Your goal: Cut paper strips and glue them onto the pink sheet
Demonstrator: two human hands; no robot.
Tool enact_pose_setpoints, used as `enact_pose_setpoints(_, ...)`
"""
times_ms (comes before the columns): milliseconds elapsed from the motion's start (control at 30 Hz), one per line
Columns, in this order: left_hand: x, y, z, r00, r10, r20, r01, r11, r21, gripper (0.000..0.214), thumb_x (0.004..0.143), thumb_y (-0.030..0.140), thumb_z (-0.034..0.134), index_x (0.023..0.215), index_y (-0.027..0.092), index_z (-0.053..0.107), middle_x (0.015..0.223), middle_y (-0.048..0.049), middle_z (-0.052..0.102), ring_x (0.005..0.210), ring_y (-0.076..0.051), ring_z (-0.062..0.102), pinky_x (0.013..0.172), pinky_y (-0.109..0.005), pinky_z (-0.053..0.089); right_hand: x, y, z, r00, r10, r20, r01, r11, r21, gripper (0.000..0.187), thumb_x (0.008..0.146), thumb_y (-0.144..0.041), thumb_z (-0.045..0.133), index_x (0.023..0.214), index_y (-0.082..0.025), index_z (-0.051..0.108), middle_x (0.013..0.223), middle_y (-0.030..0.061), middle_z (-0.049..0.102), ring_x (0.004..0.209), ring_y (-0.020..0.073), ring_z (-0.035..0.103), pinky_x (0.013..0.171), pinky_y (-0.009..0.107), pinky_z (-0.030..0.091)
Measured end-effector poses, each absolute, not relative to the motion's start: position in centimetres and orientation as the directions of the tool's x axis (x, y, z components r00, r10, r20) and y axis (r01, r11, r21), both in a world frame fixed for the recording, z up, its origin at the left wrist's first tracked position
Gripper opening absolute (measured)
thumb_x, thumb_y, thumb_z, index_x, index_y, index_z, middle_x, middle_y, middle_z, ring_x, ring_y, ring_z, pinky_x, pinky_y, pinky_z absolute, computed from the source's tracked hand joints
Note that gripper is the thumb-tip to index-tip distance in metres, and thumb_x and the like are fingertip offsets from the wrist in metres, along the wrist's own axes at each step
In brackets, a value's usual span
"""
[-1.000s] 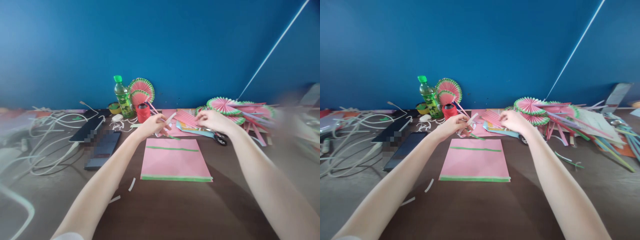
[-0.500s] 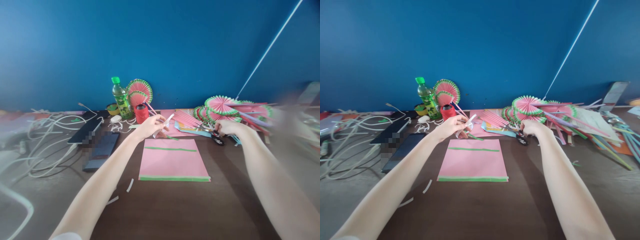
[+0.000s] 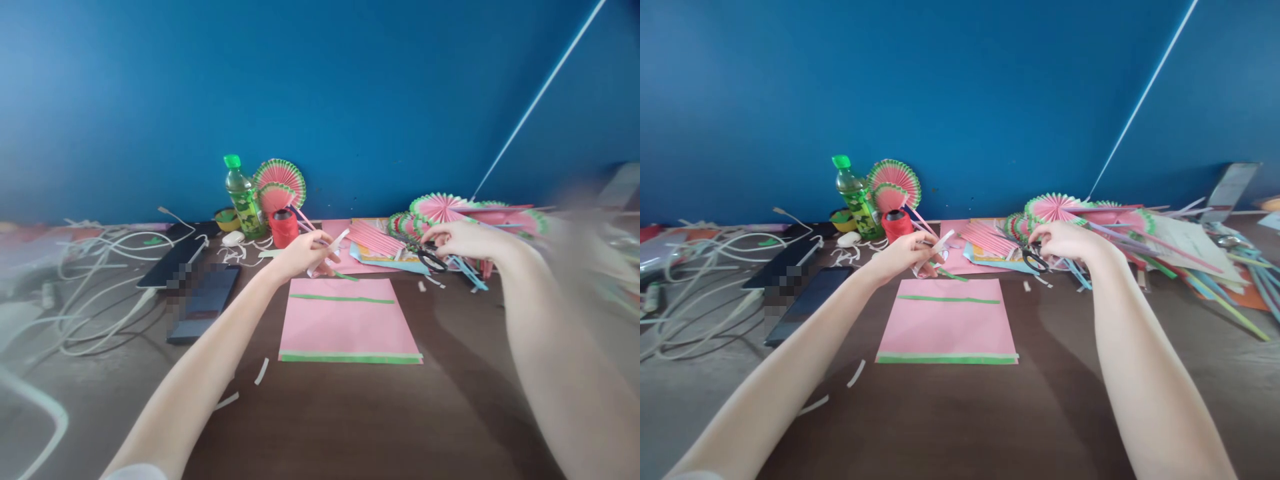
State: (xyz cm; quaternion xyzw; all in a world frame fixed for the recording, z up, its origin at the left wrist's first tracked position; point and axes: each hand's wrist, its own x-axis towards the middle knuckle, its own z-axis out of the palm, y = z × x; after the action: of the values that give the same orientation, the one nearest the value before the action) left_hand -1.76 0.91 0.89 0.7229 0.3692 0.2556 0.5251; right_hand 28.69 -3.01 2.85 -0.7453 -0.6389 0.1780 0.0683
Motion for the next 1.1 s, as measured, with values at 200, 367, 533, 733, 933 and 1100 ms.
enact_pose_setpoints(200,-1.7,1.0,0.8,0.591,0.806,-0.031,0.269,-0.161,0.949,0.023,0.072,0.029,0.059,0.087,0.015,0.047,0.083,-0.0098,0.067,0.057,-0.017,0.065,0.045,-0.022,0.044,27.8,-2.5,2.3,0.142,0.99,-0.008,0.928,-0.136,-0.348,0.037,0.066,-0.019,0.048,0.099,-0.02,0.063,0.094,0.0039,0.066,0.088,0.0246,0.06,0.074,0.031,0.045)
enact_pose_setpoints(367,-1.7,0.9,0.9,0.593,0.804,-0.052,0.283,-0.148,0.948,0.018,0.072,0.024,0.055,0.087,0.016,0.048,0.082,-0.0074,0.067,0.059,-0.016,0.064,0.048,-0.023,0.046,27.3,-3.1,2.9,0.067,0.99,-0.124,0.838,-0.123,-0.531,0.043,0.073,-0.044,0.048,0.109,-0.023,0.06,0.118,0.0015,0.058,0.112,0.0283,0.048,0.09,0.034,0.04)
enact_pose_setpoints(533,-2.1,1.1,1.0,0.65,0.759,-0.029,0.302,-0.224,0.927,0.022,0.072,0.026,0.054,0.091,0.015,0.051,0.085,-0.0069,0.066,0.051,-0.009,0.057,0.045,-0.02,0.041,27.0,-3.5,3.4,-0.135,0.95,-0.281,0.779,-0.073,-0.622,0.056,0.067,-0.046,0.059,0.118,-0.024,0.055,0.124,0.0046,0.054,0.117,0.0291,0.044,0.098,0.039,0.034)
enact_pose_setpoints(733,-2.4,1.2,1.1,0.652,0.758,0.018,0.378,-0.346,0.859,0.03,0.073,0.037,0.057,0.093,0.016,0.053,0.083,-0.0063,0.066,0.055,-0.009,0.054,0.048,-0.02,0.042,26.3,-3.8,3.5,-0.284,0.912,-0.296,0.718,-0.002,-0.696,0.056,0.065,-0.035,0.06,0.12,-0.023,0.055,0.125,0.0041,0.054,0.117,0.0267,0.045,0.096,0.034,0.038)
enact_pose_setpoints(933,-2.3,0.8,1.1,0.614,0.784,0.098,0.443,-0.444,0.778,0.026,0.075,0.038,0.053,0.092,0.018,0.056,0.085,-0.0046,0.066,0.073,-0.015,0.061,0.058,-0.022,0.046,26.3,-3.8,2.9,-0.351,0.87,-0.347,0.656,-0.036,-0.754,0.047,0.066,-0.033,0.061,0.112,-0.025,0.061,0.11,0.0035,0.062,0.103,0.0227,0.055,0.08,0.027,0.046)
enact_pose_setpoints(1100,-2.4,0.8,1.2,0.587,0.784,0.2,0.469,-0.531,0.706,0.026,0.076,0.038,0.052,0.092,0.018,0.058,0.087,-0.0032,0.065,0.078,-0.016,0.061,0.069,-0.024,0.045,26.0,-4.0,2.9,-0.349,0.844,-0.407,0.578,-0.147,-0.803,0.047,0.064,-0.039,0.065,0.107,-0.02,0.063,0.076,0.0031,0.061,0.066,0.0118,0.055,0.048,0.018,0.039)
